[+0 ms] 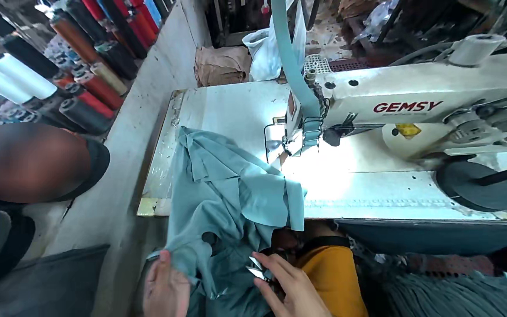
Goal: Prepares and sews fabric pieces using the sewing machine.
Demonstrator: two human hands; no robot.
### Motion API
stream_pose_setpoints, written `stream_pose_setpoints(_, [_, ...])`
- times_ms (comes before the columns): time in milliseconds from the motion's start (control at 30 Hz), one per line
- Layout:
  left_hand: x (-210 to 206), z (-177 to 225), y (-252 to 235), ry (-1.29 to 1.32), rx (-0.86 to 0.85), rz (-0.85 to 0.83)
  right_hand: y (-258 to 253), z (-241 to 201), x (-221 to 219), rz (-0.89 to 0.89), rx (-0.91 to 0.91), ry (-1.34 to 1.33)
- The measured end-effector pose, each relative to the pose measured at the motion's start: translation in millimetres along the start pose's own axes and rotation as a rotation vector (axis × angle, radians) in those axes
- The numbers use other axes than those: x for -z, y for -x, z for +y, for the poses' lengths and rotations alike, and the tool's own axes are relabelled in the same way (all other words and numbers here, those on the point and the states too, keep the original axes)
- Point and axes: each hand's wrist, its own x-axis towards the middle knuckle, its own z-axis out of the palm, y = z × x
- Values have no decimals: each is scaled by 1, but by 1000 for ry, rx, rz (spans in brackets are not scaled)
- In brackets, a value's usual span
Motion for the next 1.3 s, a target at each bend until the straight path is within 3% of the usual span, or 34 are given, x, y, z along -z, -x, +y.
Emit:
stream_pose_setpoints(133, [-27,-25,18,-146,-102,-135,-4,-18,7,74,31,-20])
stream_pose_setpoints(400, [-43,-42,29,-170,-88,-275,-30,-30,2,300,194,177])
stream_pose_setpoints(800, [-42,-42,29,-313,-210,-348,-35,-31,-7,331,182,202])
stream_pose_setpoints(1000, [-40,-43,27,-282,-184,-378,-37,-24,-11,336,261,218])
stream_pose_setpoints(1300, [-39,-41,25,-142,-59,-332,-28,-30,-4,342,194,173])
